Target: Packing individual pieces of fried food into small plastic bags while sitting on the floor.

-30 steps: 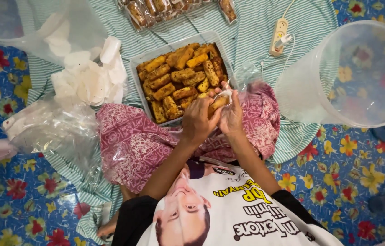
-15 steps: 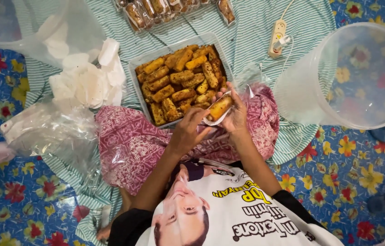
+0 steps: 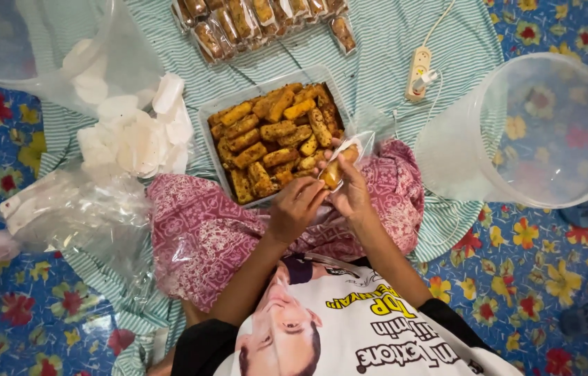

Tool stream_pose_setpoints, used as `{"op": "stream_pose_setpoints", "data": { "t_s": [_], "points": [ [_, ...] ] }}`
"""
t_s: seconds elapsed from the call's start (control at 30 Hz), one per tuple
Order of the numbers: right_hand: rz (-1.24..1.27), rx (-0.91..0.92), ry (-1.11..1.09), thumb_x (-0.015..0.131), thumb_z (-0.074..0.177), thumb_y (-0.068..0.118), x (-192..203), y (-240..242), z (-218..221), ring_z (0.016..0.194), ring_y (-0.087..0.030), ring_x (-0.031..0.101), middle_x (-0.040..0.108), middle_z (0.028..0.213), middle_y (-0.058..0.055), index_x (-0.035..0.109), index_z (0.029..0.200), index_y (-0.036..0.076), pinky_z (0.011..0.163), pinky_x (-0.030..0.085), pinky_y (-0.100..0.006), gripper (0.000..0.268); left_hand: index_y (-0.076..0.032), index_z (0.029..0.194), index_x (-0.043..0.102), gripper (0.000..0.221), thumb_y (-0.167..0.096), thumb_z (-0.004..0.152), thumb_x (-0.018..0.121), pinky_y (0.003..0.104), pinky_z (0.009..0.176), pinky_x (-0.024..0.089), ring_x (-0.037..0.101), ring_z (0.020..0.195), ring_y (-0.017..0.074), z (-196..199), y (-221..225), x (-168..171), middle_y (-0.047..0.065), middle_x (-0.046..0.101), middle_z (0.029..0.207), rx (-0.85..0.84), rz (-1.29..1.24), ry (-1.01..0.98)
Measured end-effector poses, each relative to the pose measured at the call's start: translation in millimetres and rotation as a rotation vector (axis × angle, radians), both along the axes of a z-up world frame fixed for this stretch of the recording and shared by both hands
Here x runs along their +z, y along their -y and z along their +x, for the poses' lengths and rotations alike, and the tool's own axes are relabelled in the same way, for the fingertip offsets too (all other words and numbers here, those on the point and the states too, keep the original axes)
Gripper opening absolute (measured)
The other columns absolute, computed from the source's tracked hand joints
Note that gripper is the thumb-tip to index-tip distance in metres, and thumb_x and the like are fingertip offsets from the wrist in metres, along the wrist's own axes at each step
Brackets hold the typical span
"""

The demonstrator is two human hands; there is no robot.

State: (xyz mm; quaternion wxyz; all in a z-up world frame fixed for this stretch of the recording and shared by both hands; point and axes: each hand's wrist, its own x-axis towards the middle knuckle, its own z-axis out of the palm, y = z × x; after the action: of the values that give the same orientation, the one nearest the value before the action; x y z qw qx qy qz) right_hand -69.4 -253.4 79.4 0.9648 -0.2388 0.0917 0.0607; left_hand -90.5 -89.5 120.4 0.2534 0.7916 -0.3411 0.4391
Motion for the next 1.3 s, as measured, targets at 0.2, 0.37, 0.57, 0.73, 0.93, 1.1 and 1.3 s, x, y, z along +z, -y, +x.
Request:
{"op": "stream_pose_setpoints", "data": {
  "t_s": [0.2, 0.37, 0.57, 0.73, 0.93, 1.1, 1.3],
  "points": [
    [-0.144, -0.027, -0.076, 0.065, 0.098, 0.02, 48, -8, -7, 0.099, -0.03, 0.074, 0.074, 0.109, -0.014, 0.065, 0.127, 0.002, 0.087, 0.062, -0.046, 0.035, -0.008, 0.102, 0.076, 0.018, -0.019, 0.088, 0.082, 0.039, 0.064, 0.054, 0.064, 0.071, 0.0263, 4, 7, 34, 0.009, 0.063, 0.091, -0.052, -0.24, -0.159],
    [-0.233, -0.045, -0.046, 0.07, 0.094, 0.018, 42, -12, -4, 0.094, -0.027, 0.072, 0.073, 0.097, -0.013, 0.067, 0.114, 0.001, 0.078, 0.062, -0.042, 0.026, -0.008, 0.091, 0.068, 0.017, -0.019, 0.088, 0.081, 0.046, 0.073, 0.053, 0.059, 0.075, 0.0294, 12, 13, 13, 0.01, 0.057, 0.093, -0.023, -0.303, -0.115],
    [-0.305, -0.049, -0.003, 0.07, 0.094, 0.012, 94, -27, -17, 0.085, -0.021, 0.07, 0.071, 0.093, -0.008, 0.066, 0.112, 0.005, 0.081, 0.059, -0.039, 0.02, -0.005, 0.102, 0.058, 0.034, -0.015, 0.084, 0.085, 0.052, 0.088, 0.052, 0.064, 0.095, 0.0338, 12, 17, 55, 0.014, 0.06, 0.105, 0.0, -0.424, -0.101],
    [-0.323, -0.04, 0.025, 0.069, 0.095, 0.011, 88, -30, -18, 0.085, -0.023, 0.072, 0.072, 0.093, -0.011, 0.065, 0.113, 0.003, 0.083, 0.06, -0.043, 0.021, -0.008, 0.101, 0.059, 0.03, -0.007, 0.082, 0.082, 0.054, 0.093, 0.051, 0.065, 0.095, 0.0325, 13, 21, 62, 0.011, 0.063, 0.105, 0.032, -0.439, -0.113],
    [-0.408, -0.027, 0.077, 0.067, 0.095, 0.01, 133, -43, -26, 0.071, -0.012, 0.064, 0.065, 0.082, -0.007, 0.07, 0.095, -0.001, 0.067, 0.056, -0.027, 0.011, -0.007, 0.103, 0.058, 0.032, -0.005, 0.08, 0.08, 0.056, 0.099, 0.049, 0.066, 0.101, 0.0331, 16, 22, 50, 0.01, 0.063, 0.109, 0.009, -0.44, -0.128],
    [-0.451, -0.026, 0.098, 0.067, 0.096, 0.009, 119, -41, -26, 0.068, -0.012, 0.061, 0.06, 0.082, -0.008, 0.071, 0.093, -0.003, 0.062, 0.055, -0.025, 0.013, -0.007, 0.1, 0.06, 0.026, -0.004, 0.08, 0.076, 0.056, 0.099, 0.05, 0.067, 0.096, 0.0305, 16, 23, 49, 0.009, 0.064, 0.104, 0.035, -0.439, -0.125],
    [-0.494, -0.024, 0.075, 0.068, 0.096, 0.009, 78, -35, -22, 0.062, -0.012, 0.059, 0.059, 0.078, -0.007, 0.07, 0.088, -0.002, 0.058, 0.054, -0.025, 0.014, -0.007, 0.1, 0.06, 0.026, -0.001, 0.079, 0.073, 0.058, 0.1, 0.049, 0.066, 0.089, 0.0297, 14, 25, 52, 0.011, 0.062, 0.097, 0.071, -0.431, -0.129]
  ]
}}
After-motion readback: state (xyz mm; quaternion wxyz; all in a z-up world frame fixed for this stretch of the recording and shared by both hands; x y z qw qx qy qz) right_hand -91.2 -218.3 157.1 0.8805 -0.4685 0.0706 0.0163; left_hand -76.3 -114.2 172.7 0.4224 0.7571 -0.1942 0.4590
